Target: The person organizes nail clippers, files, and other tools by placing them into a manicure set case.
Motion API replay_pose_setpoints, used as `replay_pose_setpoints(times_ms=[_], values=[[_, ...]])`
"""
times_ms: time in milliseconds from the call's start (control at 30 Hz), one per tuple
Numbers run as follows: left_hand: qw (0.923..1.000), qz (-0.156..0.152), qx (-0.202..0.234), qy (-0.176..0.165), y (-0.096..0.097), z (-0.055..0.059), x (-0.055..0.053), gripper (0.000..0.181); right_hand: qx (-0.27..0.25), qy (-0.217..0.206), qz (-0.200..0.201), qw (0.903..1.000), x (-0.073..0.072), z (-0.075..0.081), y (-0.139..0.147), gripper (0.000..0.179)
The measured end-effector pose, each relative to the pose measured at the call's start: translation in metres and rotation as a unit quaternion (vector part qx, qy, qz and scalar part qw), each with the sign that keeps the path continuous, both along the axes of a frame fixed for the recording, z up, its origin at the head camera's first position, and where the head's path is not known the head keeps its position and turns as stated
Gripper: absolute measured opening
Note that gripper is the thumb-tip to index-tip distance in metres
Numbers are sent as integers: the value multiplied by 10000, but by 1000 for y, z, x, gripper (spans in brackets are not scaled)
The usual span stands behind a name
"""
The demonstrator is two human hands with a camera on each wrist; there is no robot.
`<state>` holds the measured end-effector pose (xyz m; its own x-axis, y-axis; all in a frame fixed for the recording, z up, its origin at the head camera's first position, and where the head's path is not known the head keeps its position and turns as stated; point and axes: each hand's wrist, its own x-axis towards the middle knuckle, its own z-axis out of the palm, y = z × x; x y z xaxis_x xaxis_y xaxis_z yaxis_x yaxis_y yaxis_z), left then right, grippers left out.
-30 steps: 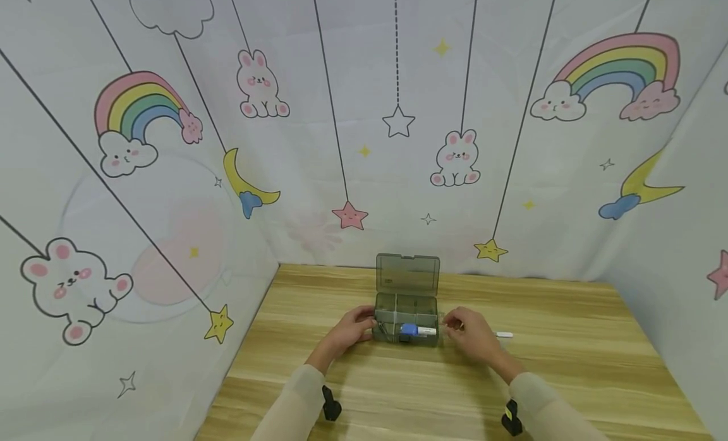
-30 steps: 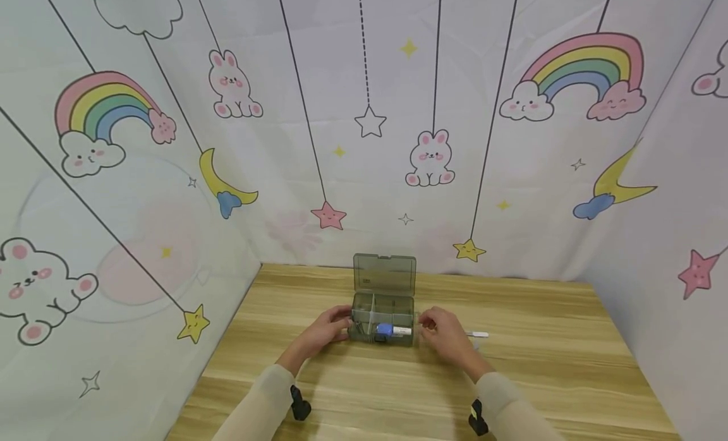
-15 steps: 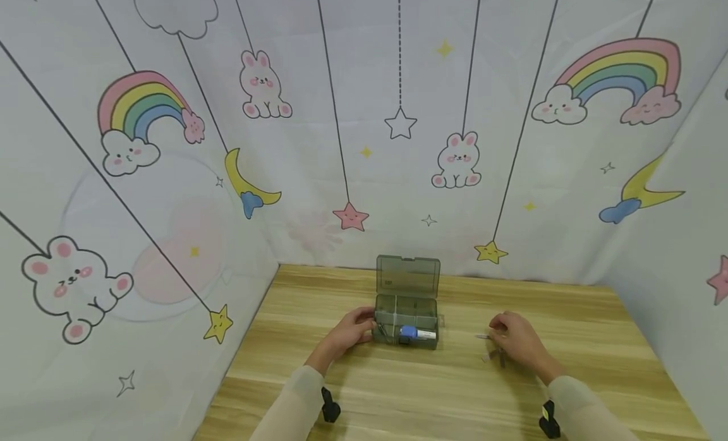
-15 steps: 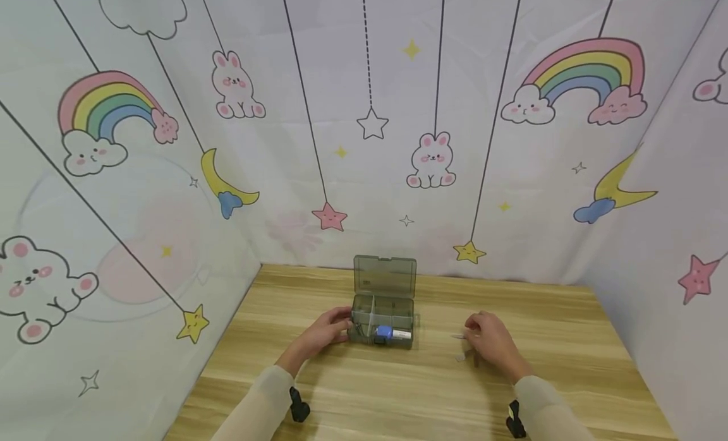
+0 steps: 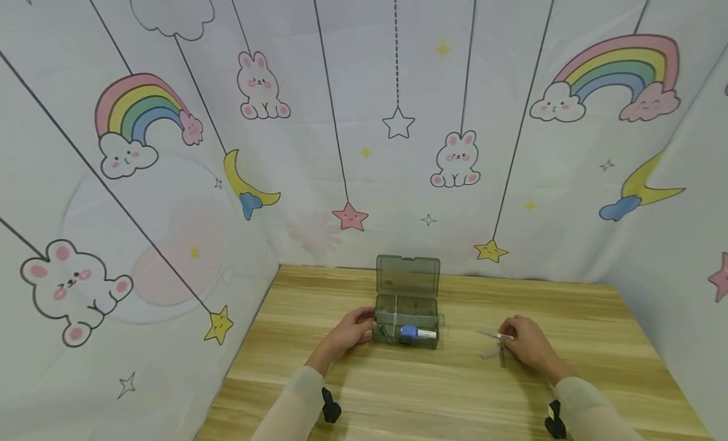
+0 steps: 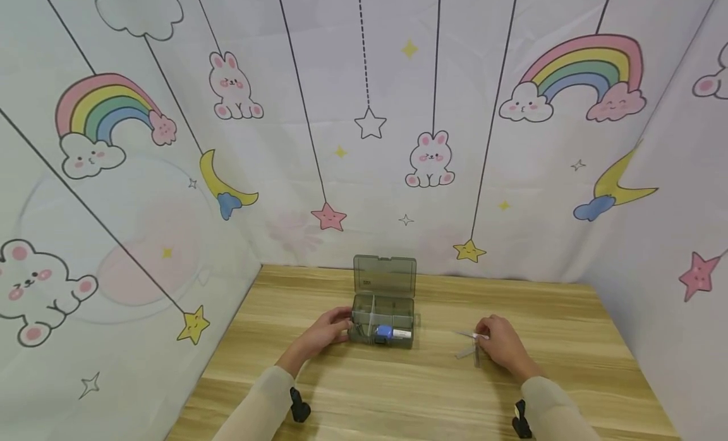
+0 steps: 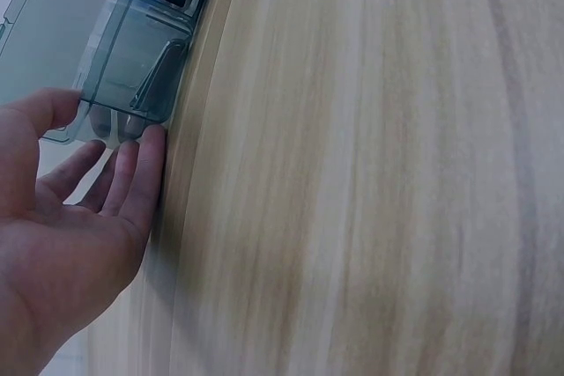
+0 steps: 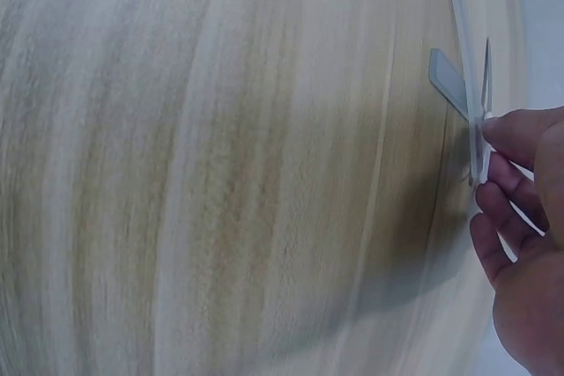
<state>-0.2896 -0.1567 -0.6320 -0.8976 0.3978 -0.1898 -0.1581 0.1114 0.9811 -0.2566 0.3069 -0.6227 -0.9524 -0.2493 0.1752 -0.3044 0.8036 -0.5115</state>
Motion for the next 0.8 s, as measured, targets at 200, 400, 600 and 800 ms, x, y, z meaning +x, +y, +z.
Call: replay_pose_setpoints(times_ms=[200,400,600,800], values=[[10000,0,0,14,-1,1,2,56,-94,-368,-153,9992,-3,0,-1,6],[10000,-1,19,-3,0,2,1,55,-228,-665,-239,9972,-6,0,-2,8],[10000,-27,10,24,0,2,2,55,-313,-647,-185,9972,-7,1,-8,11],[10000,-30,20,42,0,1,1,55,-573,-450,-52,9973,-11,11,-24,10]])
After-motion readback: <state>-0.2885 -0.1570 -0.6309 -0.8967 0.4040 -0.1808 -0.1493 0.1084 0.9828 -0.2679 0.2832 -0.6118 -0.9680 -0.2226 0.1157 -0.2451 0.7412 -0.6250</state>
